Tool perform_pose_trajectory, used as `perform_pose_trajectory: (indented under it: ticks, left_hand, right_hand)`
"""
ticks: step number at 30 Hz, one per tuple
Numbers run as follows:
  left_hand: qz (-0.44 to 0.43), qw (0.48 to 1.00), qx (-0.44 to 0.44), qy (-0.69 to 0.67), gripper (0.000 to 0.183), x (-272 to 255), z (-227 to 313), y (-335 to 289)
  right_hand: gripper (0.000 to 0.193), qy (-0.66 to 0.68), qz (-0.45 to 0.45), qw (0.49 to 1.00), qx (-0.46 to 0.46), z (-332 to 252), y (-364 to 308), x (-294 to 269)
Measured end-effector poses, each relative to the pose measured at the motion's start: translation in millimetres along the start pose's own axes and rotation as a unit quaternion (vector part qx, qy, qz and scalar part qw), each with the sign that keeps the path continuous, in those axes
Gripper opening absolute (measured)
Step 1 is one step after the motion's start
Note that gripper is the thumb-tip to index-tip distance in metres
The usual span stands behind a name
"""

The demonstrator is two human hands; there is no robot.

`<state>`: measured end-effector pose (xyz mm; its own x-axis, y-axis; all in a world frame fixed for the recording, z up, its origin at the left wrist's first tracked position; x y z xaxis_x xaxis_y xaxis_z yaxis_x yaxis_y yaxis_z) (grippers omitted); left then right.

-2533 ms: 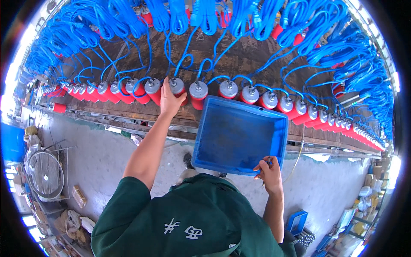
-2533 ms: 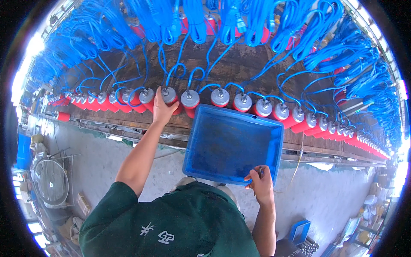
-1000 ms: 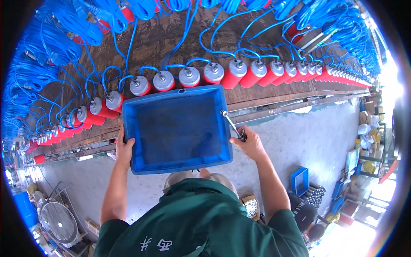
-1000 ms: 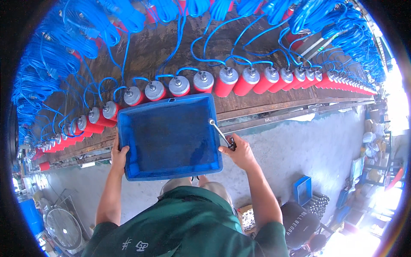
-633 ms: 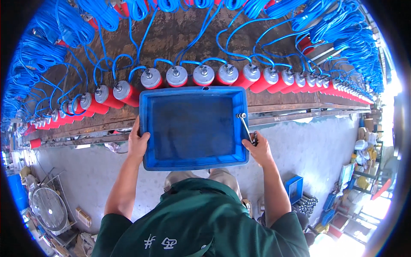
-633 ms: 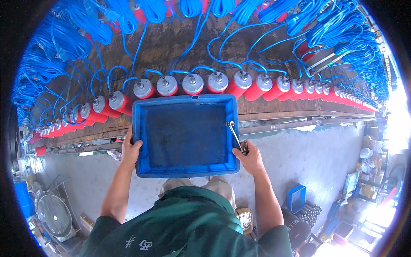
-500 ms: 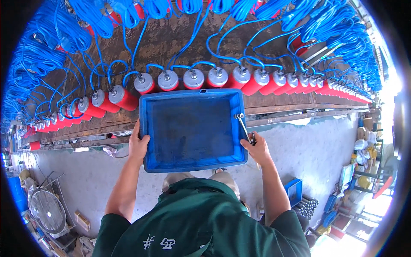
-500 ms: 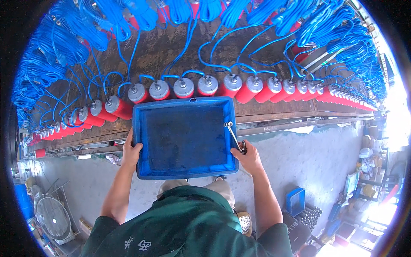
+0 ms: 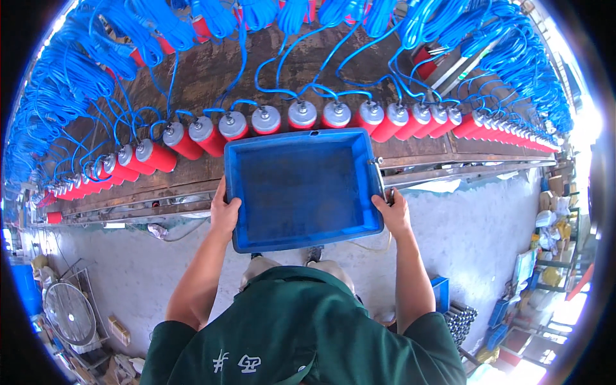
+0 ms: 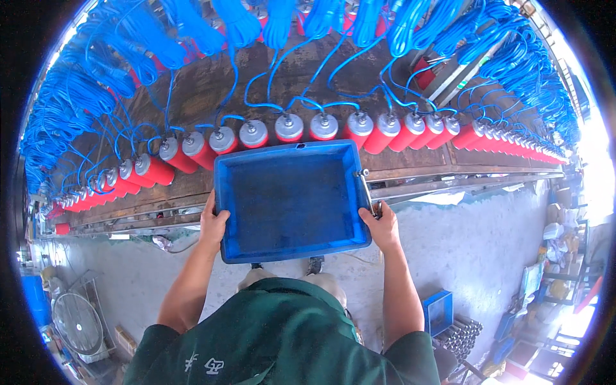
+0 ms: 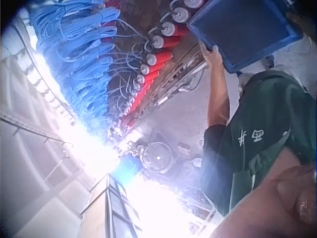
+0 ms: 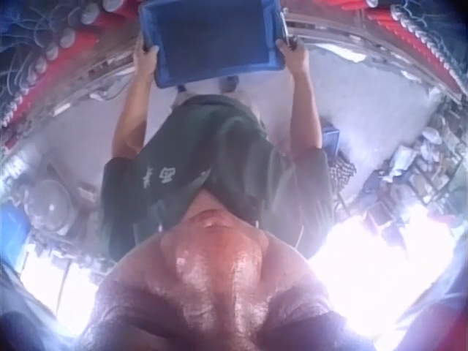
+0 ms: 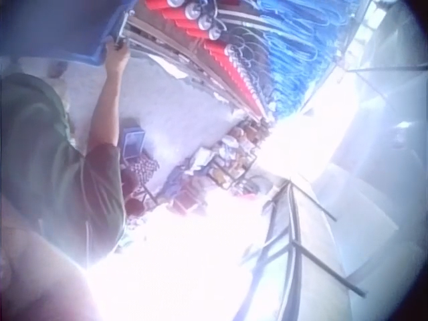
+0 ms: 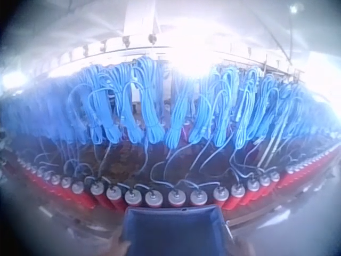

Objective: The person picks up a red fire extinguisher cylinder, lowers it into a blue plastic bin filled with water, and holds it submerged while using a small tool to check for leaks. They then lift the cylinder out of the water, wipe the bottom, and place it back on the workbench next to other cylinders, repeating the process with another cylinder.

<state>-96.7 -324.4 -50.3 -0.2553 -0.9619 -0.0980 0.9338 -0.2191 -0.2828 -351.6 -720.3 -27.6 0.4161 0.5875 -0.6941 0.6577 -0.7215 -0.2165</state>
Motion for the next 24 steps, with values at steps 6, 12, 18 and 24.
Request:
perform_pose_trajectory:
  ticks: [6,12,18,24]
  left_hand:
    - [-0.018,1.000,0.002,-0.018,0.078,71,3,-15]
    - [-0.010,1.000,-0.023,0.016,0.077,133,6,-25]
    - [-0.022,1.000,-0.014,-0.004,0.076,171,9,-32]
    - [-0.020,1.000,0.002,-0.013,0.076,190,15,-31]
  right_hand:
    - [0.037,0.009,0.052,0.998,0.015,37,22,-49]
    - [0.042,-0.020,0.092,0.995,0.024,90,46,-84]
    - [0.050,-0.022,0.114,0.993,0.038,106,57,-107]
    - [0.054,-0.017,0.139,0.988,0.058,112,61,-119]
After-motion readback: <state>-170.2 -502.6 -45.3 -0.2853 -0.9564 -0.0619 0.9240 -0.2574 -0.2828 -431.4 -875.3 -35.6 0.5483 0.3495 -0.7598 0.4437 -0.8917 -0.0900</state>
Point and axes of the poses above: each hand's wrist, its own y-axis towards the middle knuckle, its own x-axis out of the palm, z = x × y, the point moved 5 cm from there along y, towards the middle knuckle, and after that the axes turned 10 degrees about -y, right-handed, at the moved point
